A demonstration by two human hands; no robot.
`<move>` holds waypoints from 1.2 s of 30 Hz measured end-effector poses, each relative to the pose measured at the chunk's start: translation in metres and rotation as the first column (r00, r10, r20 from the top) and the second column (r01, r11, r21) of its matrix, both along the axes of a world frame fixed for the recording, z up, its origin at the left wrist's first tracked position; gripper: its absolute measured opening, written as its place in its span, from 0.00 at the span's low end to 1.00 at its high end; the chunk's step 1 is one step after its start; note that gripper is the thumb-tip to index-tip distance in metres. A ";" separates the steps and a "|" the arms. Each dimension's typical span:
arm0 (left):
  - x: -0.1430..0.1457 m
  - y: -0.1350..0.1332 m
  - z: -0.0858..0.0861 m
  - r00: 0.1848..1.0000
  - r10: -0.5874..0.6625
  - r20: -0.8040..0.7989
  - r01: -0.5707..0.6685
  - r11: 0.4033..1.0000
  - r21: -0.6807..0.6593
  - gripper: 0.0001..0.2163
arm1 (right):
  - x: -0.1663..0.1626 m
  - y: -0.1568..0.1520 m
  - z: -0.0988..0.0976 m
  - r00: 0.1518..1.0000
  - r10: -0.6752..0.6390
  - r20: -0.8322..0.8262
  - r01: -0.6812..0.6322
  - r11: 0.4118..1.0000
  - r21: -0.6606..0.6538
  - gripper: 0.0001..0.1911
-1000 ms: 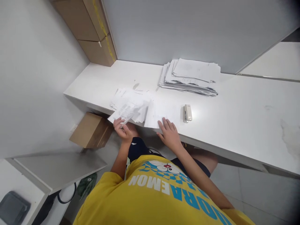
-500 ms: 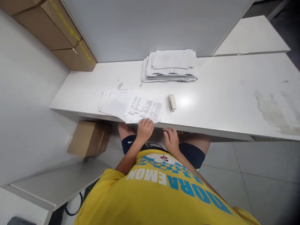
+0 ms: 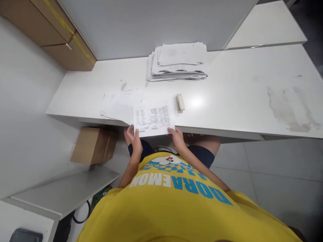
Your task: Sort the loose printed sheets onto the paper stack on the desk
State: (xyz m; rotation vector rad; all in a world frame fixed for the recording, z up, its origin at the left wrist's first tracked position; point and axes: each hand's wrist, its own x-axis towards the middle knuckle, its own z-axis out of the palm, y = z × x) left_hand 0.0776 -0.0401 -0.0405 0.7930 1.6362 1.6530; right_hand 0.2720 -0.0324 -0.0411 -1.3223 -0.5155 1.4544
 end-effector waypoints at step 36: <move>0.036 0.092 0.052 0.854 -0.277 -0.440 0.372 0.917 0.145 0.27 | 0.076 0.066 0.039 0.912 -0.140 0.385 -0.098 0.838 0.537 0.22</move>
